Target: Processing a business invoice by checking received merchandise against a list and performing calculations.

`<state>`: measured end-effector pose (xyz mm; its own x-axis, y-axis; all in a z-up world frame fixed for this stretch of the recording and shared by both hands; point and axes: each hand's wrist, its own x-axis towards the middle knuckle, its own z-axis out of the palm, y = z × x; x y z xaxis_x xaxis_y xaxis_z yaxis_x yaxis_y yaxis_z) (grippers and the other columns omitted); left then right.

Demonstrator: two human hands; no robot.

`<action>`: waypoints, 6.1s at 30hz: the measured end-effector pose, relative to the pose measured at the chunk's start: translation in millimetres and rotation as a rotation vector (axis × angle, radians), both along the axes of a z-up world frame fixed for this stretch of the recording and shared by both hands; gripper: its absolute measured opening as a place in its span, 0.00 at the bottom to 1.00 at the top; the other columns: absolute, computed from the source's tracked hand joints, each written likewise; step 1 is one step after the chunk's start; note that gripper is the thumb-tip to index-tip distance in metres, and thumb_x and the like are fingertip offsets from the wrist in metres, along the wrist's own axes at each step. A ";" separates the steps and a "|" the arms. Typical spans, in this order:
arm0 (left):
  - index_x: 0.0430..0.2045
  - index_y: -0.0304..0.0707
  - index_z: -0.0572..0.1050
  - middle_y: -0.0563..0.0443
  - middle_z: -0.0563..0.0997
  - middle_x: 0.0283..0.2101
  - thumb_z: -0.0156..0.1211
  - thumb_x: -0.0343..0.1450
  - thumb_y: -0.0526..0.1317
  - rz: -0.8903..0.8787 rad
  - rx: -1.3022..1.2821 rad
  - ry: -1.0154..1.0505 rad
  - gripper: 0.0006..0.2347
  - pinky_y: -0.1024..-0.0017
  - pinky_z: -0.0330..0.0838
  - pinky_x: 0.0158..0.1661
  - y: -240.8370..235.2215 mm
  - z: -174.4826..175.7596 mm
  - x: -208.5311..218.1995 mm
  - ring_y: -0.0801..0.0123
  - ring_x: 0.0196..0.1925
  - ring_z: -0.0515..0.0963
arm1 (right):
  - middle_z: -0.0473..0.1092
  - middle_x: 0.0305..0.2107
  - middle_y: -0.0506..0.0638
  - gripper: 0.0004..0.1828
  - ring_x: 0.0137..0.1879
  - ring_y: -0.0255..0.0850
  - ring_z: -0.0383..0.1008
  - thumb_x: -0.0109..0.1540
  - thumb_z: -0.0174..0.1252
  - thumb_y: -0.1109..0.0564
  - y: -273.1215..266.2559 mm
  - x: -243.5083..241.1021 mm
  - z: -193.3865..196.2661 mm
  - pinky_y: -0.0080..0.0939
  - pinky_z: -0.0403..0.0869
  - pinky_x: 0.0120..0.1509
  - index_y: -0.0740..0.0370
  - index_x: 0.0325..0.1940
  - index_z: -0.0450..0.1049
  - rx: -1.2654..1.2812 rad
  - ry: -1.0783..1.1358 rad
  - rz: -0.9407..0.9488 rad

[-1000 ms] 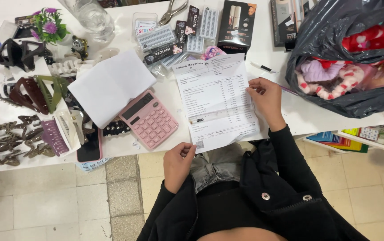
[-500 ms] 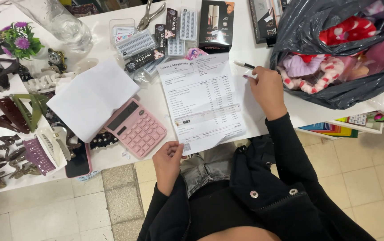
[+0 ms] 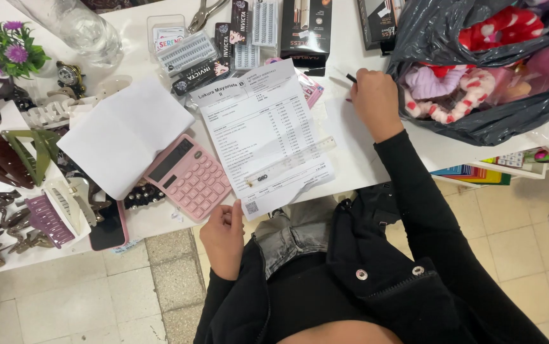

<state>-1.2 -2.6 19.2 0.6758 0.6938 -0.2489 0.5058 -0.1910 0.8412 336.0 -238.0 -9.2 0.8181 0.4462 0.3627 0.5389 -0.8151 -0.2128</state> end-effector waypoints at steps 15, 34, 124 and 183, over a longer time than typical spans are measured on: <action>0.49 0.31 0.75 0.42 0.80 0.48 0.62 0.72 0.36 -0.724 0.511 -0.513 0.13 0.61 0.73 0.46 -82.8 56.1 135.1 0.51 0.49 0.78 | 0.67 0.21 0.49 0.09 0.25 0.35 0.65 0.66 0.45 0.64 -57.2 -88.6 63.0 0.34 0.59 0.27 0.66 0.46 0.71 1.487 0.981 -0.007; 0.41 0.21 0.78 0.29 0.83 0.44 0.58 0.63 0.34 -1.030 1.306 -0.400 0.15 0.67 0.80 0.46 -141.9 -56.0 194.7 0.48 0.48 0.83 | 0.76 0.46 0.59 0.12 0.52 0.55 0.78 0.63 0.58 0.72 -86.4 -103.7 29.4 0.48 0.75 0.59 0.68 0.50 0.75 0.440 0.002 0.076; 0.61 0.39 0.71 0.46 0.70 0.62 0.53 0.74 0.43 -1.079 1.144 -0.230 0.20 0.46 0.59 0.69 -129.6 -43.8 143.9 0.44 0.71 0.67 | 0.75 0.27 0.52 0.05 0.31 0.33 0.73 0.60 0.61 0.64 -36.2 -75.8 -11.1 0.34 0.71 0.36 0.71 0.36 0.77 0.629 0.633 0.194; 0.61 0.38 0.70 0.47 0.70 0.59 0.54 0.73 0.42 -1.081 1.128 -0.212 0.20 0.48 0.61 0.69 -128.4 -40.1 144.1 0.45 0.69 0.68 | 0.73 0.24 0.51 0.03 0.28 0.33 0.72 0.62 0.60 0.66 -34.7 -78.7 -11.5 0.32 0.70 0.34 0.72 0.36 0.76 0.663 0.605 0.113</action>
